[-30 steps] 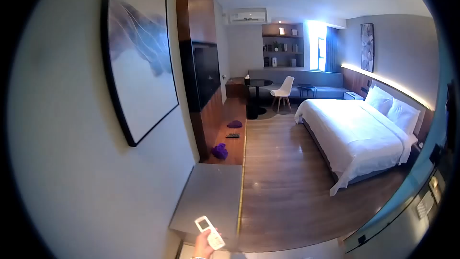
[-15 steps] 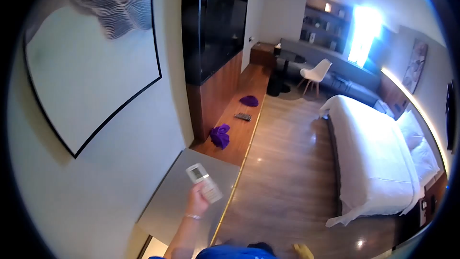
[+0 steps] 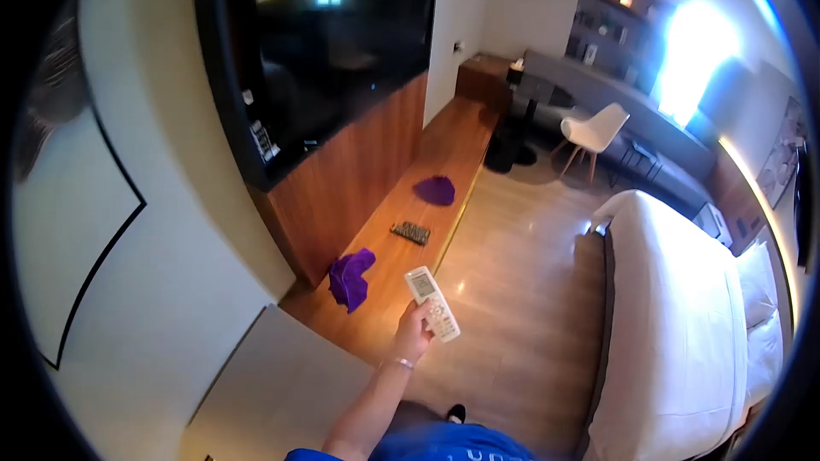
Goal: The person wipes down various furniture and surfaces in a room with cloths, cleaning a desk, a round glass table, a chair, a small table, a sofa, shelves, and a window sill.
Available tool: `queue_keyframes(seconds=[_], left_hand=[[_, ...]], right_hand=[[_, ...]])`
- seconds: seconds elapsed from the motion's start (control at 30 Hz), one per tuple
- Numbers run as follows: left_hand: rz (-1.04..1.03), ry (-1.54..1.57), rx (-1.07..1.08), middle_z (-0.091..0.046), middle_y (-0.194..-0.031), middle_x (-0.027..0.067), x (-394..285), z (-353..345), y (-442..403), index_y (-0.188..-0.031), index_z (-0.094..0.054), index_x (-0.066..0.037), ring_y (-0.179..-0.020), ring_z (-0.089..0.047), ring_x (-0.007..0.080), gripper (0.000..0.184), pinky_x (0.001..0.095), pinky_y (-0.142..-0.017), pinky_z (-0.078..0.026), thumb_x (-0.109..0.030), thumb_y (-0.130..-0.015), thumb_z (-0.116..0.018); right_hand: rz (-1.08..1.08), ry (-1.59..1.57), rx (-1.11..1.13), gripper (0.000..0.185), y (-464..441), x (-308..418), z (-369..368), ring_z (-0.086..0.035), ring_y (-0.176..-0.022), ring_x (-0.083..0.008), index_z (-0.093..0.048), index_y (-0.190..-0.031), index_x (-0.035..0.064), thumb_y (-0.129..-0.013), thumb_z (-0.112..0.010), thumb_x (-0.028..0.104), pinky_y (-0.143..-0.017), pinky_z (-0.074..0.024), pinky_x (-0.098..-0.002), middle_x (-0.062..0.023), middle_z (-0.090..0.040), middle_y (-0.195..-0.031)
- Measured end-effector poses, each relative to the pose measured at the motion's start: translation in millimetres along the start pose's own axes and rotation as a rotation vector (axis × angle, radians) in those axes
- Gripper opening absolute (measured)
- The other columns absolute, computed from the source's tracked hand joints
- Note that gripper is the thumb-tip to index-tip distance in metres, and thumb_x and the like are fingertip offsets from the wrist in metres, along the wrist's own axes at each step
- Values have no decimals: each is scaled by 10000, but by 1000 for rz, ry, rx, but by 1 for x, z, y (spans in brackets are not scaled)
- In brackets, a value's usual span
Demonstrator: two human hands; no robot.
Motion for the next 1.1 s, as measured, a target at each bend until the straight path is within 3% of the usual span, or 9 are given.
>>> queue_keyframes(seconds=[0.17,0.27,0.3,0.43,0.6,0.63,0.7,0.73,1.1], left_hand=[[140,-210,-383,-628,-1100,39,30,41,-106,-1231,-556,-132,-983,-644,223,338,387,-792,-559,-205,-905,-611],[-120,-276,-411,-641,-1094,103,28,80,-203,-1171,-572,-31,-972,-657,245,277,344,-775,-562,-95,-903,-600],[-66,71,-494,-647,-1065,111,18,86,-240,-1160,-574,-19,-957,-660,234,270,325,-764,-561,-58,-895,-605],[-106,-268,-781,-672,-983,81,-8,100,-409,-1086,-590,-29,-867,-660,190,265,304,-731,-539,-78,-845,-691],[-256,-824,-857,-715,-954,140,-13,137,-582,-1040,-608,-50,-916,-685,306,424,407,-816,-525,-292,-725,-754],[-452,-581,-761,-713,-958,158,19,172,-630,-1030,-607,-44,-909,-684,333,416,424,-810,-529,-300,-732,-742],[-77,-925,-873,-713,-968,168,0,156,-673,-1018,-605,-36,-914,-687,317,384,402,-803,-536,-248,-735,-754],[-155,-853,-833,-715,-971,167,13,168,-694,-1010,-604,-32,-907,-690,315,374,400,-793,-538,-235,-738,-760],[91,-1017,-928,-718,-929,172,61,192,-790,-989,-639,-33,-870,-695,332,332,424,-773,-535,-232,-761,-775]], right_hand=[[446,244,140,500,-68,319,-214,-602,-529,-249,-595,-1165,84,-893,-583,504,-483,-498,-348,-193,-697,-802],[728,401,356,559,-57,442,-360,-637,-672,-204,-556,-1266,14,-960,-544,482,-578,-549,-345,-163,-693,-905],[666,395,414,545,-74,454,-388,-643,-686,-210,-558,-1268,22,-960,-553,472,-604,-555,-354,-159,-692,-920],[443,489,561,536,-191,479,-492,-620,-681,-205,-575,-1264,41,-967,-569,487,-633,-561,-337,-132,-673,-1003],[-50,384,441,379,-324,401,-452,-669,-878,-269,-595,-1262,97,-972,-596,339,-777,-564,-404,-118,-659,-1128],[-123,396,379,380,-328,398,-455,-663,-894,-267,-589,-1271,96,-971,-597,329,-786,-561,-403,-118,-655,-1137],[-241,415,277,384,-339,397,-459,-652,-926,-264,-578,-1288,95,-970,-599,309,-804,-555,-400,-116,-647,-1155],[-270,426,248,387,-348,403,-464,-647,-942,-262,-573,-1297,94,-969,-600,298,-812,-551,-399,-116,-643,-1164],[59,754,682,451,-557,615,-702,-587,-1117,-245,-512,-1391,87,-961,-610,186,-909,-517,-384,-110,-598,-1261]])
Point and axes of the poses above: each hand's wrist, its own y-axis away from the middle knuckle, its own z-axis out of the back of the hand, x = y × z, the point moved 2 cm from there along -y, towards the middle knuckle
